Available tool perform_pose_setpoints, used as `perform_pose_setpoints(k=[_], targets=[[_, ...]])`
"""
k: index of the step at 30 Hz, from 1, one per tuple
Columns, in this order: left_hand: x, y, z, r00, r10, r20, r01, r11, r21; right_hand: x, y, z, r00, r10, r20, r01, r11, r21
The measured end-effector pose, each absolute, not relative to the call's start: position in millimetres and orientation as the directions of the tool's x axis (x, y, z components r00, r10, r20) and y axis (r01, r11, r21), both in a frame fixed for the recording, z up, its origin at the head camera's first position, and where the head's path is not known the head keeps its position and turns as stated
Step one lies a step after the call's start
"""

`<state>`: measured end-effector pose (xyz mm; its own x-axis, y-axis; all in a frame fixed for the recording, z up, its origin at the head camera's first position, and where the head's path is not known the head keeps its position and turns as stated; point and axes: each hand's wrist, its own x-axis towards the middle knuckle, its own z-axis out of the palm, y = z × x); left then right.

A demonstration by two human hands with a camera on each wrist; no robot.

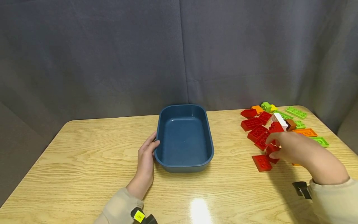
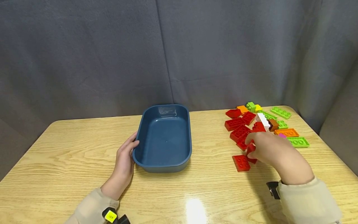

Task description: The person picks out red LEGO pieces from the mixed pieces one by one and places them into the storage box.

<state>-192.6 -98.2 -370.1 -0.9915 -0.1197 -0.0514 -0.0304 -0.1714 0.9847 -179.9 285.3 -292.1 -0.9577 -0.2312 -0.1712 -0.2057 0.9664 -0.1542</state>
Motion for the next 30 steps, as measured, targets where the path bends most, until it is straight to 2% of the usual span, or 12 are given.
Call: perform_pose_setpoints(k=[10, 15, 19, 30], targets=[[-193, -98, -371, -0.994, -0.104, -0.047, -0.029, -0.162, 0.986, -182, 287, -298, -0.964, -0.174, -0.199, -0.149, 0.980, -0.135], [-191, -97, -371, -0.995, -0.099, -0.002, 0.008, -0.102, 0.995, -182, 287, -300, -0.966, -0.164, -0.200, -0.142, 0.983, -0.118], [-187, -95, -371, -0.995, -0.102, 0.005, 0.012, -0.064, 0.998, -181, 285, -299, -0.965, -0.138, -0.223, -0.110, 0.985, -0.134], [-185, -91, -371, -0.994, -0.110, 0.003, 0.012, -0.076, 0.997, -182, 282, -304, -0.959, -0.148, -0.241, -0.104, 0.977, -0.188]])
